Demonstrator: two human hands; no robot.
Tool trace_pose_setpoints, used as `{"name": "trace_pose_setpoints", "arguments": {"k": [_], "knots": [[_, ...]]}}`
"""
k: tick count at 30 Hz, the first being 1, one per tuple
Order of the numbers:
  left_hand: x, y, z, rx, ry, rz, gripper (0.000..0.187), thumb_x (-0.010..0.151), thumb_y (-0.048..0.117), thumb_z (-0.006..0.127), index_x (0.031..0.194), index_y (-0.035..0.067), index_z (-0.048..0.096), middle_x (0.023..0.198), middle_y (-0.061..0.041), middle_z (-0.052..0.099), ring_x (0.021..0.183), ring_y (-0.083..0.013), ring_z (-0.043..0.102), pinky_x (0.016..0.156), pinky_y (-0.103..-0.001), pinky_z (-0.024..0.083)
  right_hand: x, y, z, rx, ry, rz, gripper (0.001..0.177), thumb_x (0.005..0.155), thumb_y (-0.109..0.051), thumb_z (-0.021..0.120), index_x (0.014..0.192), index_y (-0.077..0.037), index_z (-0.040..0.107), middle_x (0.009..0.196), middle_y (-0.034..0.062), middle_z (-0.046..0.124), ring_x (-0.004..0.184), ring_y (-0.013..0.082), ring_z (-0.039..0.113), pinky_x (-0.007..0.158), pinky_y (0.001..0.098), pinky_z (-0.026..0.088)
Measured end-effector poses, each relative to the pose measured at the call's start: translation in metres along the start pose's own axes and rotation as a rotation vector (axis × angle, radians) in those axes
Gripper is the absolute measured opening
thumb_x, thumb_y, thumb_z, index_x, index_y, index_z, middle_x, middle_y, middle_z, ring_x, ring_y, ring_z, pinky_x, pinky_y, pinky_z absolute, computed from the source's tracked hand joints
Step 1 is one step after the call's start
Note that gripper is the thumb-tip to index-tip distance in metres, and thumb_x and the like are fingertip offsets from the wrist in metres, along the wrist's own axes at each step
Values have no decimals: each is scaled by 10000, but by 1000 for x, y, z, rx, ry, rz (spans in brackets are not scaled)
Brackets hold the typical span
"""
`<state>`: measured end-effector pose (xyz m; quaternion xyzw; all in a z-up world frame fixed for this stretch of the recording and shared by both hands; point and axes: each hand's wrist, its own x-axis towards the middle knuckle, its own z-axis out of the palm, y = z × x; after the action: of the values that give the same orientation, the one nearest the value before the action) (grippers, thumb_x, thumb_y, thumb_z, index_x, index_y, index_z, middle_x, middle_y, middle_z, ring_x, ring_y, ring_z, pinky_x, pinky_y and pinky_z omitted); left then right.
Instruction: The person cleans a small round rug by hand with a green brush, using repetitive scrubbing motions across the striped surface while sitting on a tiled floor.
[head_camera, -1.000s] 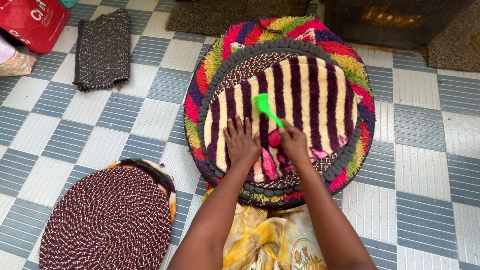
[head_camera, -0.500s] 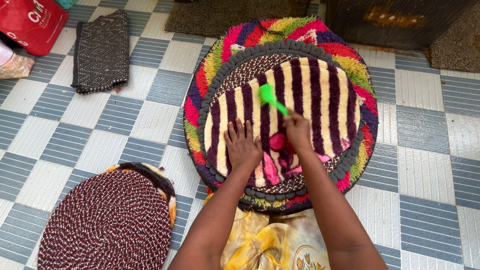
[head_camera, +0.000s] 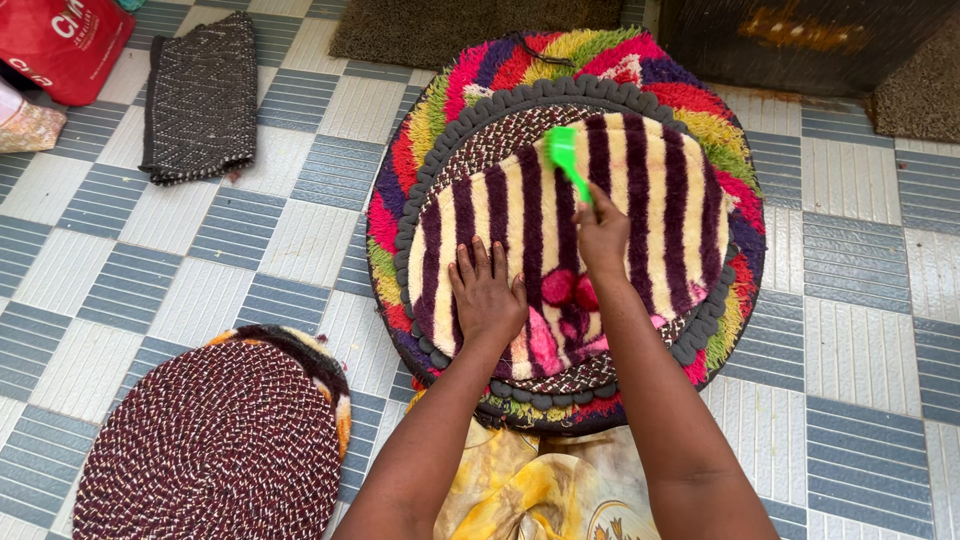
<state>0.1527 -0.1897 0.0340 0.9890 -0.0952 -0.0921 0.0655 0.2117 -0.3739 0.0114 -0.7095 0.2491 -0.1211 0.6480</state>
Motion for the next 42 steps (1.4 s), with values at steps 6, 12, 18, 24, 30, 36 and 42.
{"name": "trace_pose_setpoints", "arguments": {"k": [6,12,18,24,30,36,42], "knots": [[1,-1,2,14,12,9,695,1039,465,265,1627,114,146,1694,-191,43,1549,-401,8,1234,-548,4,21,1,-19,-32,29,57,389,1014,-95,601,1399,-141,640,1039,70,740,661,30,556,546,163,463],[3,0,5,16,4,0,681,1049,476,245,1622,127,127,1685,-194,34,1548,-403,1,1235,-549,2,20,4,-19,28,128,-110,356,1000,-74,615,1348,-135,658,1123,57,736,662,49,549,553,180,482],[2,0,2,38,-19,-1,697,1042,470,250,1631,119,124,1693,-195,34,1551,-403,4,1234,-545,7,29,1,-34,-24,173,-5,347,999,-89,604,1332,-150,682,1052,64,742,604,34,519,549,190,488],[2,1,3,29,-11,-12,688,1043,473,245,1629,130,135,1693,-187,42,1555,-399,11,1242,-542,11,45,22,-45,42,203,-152,376,1012,-74,620,1384,-115,648,1003,105,761,638,69,530,567,215,441],[3,0,5,49,17,4,695,1042,487,234,1627,125,135,1688,-192,44,1549,-402,11,1233,-544,11,51,23,-71,73,320,-80,341,1020,-67,615,1357,-94,660,1071,66,746,781,28,654,649,130,558],[3,0,7,47,2,-7,689,1046,492,227,1629,137,137,1690,-184,51,1552,-392,19,1244,-539,7,41,25,-75,175,275,-48,369,998,-63,612,1363,-94,649,1011,77,743,615,69,524,470,175,432],[4,0,5,46,-5,-7,698,1034,482,243,1628,133,133,1690,-186,44,1549,-393,14,1234,-534,5,54,48,-115,78,419,-177,367,1030,-62,630,1397,-57,638,944,88,726,638,32,566,505,170,423]]}}
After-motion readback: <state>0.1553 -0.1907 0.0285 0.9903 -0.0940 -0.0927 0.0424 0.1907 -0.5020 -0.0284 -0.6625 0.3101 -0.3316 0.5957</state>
